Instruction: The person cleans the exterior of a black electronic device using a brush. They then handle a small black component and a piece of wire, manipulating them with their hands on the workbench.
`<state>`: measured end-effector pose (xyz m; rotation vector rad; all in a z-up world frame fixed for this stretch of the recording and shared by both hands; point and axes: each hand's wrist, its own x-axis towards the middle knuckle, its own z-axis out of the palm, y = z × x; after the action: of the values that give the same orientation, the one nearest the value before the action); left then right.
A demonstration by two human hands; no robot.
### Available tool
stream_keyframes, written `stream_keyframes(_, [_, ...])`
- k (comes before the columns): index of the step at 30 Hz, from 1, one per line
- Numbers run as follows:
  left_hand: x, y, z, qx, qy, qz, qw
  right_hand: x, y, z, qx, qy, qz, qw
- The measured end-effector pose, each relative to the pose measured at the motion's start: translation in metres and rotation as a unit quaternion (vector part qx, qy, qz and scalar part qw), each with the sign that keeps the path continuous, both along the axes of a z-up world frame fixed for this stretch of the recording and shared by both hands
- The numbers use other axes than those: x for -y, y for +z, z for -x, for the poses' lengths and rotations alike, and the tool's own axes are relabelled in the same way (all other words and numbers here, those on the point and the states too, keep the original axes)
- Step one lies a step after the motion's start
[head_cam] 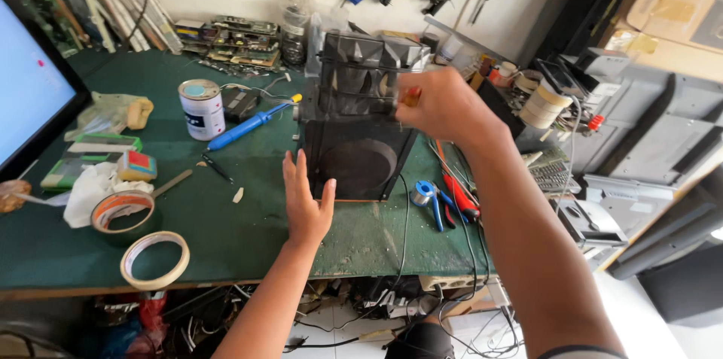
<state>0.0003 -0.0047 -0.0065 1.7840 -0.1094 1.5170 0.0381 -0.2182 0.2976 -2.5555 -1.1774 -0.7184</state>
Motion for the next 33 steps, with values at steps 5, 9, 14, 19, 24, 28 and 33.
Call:
stream_keyframes(5, [0.000, 0.004, -0.002, -0.001, -0.013, -0.004, 1.000, -0.032, -0.011, 0.035, -0.072, 0.120, -0.129, 0.982])
stream_keyframes(9, [0.000, -0.002, -0.002, -0.008, -0.002, 0.004, 1.000, -0.020, -0.019, -0.011, 0.008, -0.047, 0.000, 0.999])
stream_keyframes(14, [0.000, 0.005, -0.002, 0.007, -0.009, -0.010, 1.000, -0.051, -0.021, 0.024, -0.015, 0.038, -0.267, 0.963])
stream_keyframes(19, [-0.001, 0.008, 0.000, 0.009, -0.013, -0.005, 1.000, -0.042, -0.029, 0.024, -0.042, 0.136, -0.228, 0.963])
stream_keyframes(24, [0.002, 0.000, 0.002, -0.008, -0.010, -0.001, 1.000, -0.047, -0.032, 0.043, -0.047, 0.201, -0.187, 0.960])
stream_keyframes(28, [0.003, 0.003, 0.001, -0.002, -0.017, 0.001, 1.000, -0.048, -0.039, 0.015, 0.071, 0.078, -0.317, 0.943])
stream_keyframes(33, [0.000, 0.002, -0.001, 0.008, -0.013, -0.009, 1.000, -0.073, -0.038, 0.032, -0.005, 0.044, -0.325, 0.945])
